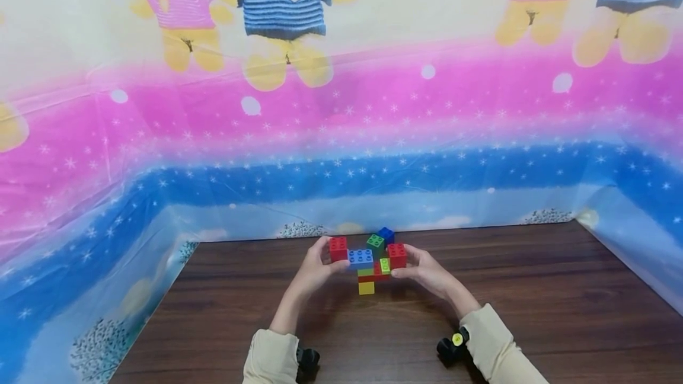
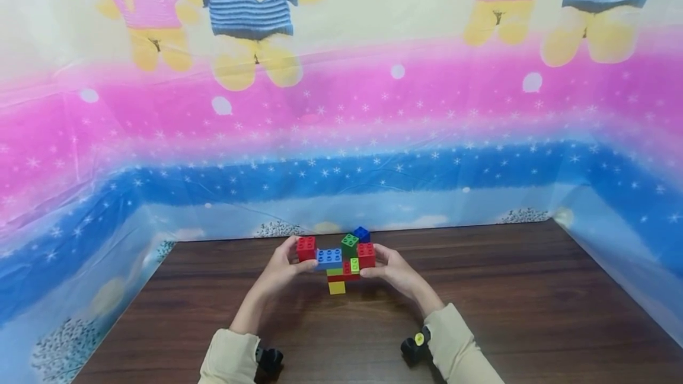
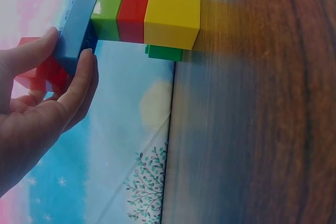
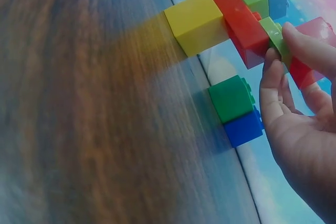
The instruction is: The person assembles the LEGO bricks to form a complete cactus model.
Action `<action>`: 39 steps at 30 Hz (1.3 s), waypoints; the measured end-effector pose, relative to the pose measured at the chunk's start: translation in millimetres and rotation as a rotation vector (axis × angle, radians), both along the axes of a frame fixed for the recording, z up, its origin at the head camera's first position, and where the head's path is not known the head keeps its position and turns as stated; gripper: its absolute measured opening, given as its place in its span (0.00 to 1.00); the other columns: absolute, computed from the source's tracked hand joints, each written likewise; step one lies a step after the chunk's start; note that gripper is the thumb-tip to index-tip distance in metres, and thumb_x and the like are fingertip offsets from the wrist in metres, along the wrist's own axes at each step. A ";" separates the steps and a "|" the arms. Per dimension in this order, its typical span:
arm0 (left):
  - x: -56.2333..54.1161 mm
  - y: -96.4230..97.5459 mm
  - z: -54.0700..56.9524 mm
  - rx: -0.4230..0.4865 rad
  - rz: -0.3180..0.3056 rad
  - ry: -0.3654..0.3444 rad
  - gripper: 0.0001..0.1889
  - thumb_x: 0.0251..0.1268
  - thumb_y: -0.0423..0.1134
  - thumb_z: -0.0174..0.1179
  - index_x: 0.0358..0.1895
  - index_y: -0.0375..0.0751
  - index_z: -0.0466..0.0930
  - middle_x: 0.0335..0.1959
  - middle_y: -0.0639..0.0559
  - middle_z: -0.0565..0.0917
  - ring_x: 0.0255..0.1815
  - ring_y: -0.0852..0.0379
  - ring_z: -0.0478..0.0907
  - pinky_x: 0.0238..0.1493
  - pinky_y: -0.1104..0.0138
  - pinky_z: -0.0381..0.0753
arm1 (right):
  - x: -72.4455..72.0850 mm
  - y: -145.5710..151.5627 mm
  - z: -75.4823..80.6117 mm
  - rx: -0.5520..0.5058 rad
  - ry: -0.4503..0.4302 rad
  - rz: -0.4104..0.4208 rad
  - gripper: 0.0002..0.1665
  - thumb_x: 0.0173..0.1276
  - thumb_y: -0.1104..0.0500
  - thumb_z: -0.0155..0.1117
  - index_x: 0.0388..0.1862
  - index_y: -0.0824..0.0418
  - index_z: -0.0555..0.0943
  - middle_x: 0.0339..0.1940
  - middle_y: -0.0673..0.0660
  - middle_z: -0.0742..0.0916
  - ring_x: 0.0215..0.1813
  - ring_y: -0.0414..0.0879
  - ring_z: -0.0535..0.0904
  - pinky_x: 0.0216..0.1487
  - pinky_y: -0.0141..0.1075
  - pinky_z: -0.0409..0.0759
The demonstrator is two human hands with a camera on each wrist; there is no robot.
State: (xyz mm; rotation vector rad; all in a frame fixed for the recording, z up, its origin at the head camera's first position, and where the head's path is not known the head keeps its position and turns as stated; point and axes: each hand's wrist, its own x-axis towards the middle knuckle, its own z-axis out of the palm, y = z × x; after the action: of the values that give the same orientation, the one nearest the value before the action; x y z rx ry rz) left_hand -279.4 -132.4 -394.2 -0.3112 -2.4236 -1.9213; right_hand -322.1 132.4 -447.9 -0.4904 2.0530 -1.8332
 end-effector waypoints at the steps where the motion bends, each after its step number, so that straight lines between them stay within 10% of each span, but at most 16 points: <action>1: 0.3 -0.1 0.2 -0.001 0.000 0.000 0.18 0.61 0.27 0.63 0.54 0.34 0.72 0.50 0.38 0.80 0.56 0.42 0.80 0.54 0.54 0.84 | 0.2 -0.3 -0.1 0.005 -0.003 -0.003 0.47 0.65 0.56 0.68 0.76 0.63 0.55 0.69 0.68 0.73 0.70 0.61 0.71 0.70 0.53 0.71; 22: -2.2 -2.5 -4.8 -0.010 -0.041 0.011 0.18 0.61 0.27 0.63 0.53 0.33 0.70 0.50 0.36 0.79 0.51 0.47 0.81 0.50 0.58 0.85 | -12.0 23.7 10.9 0.015 0.051 0.147 0.41 0.65 0.63 0.65 0.75 0.63 0.59 0.70 0.68 0.71 0.65 0.53 0.74 0.66 0.48 0.76; 39: -2.8 -4.8 -2.9 0.016 -0.074 -0.012 0.20 0.62 0.27 0.62 0.56 0.34 0.69 0.51 0.35 0.79 0.50 0.49 0.81 0.51 0.57 0.85 | -24.2 11.5 -3.5 -0.054 0.001 -0.174 0.30 0.75 0.61 0.52 0.75 0.61 0.61 0.73 0.68 0.68 0.65 0.48 0.75 0.68 0.46 0.74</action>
State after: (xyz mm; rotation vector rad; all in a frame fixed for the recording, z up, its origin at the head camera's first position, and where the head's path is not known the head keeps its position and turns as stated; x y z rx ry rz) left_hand -282.1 -137.2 -397.1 -0.3952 -2.4360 -1.9764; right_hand -346.2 143.9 -451.4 -0.3358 2.1104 -1.9919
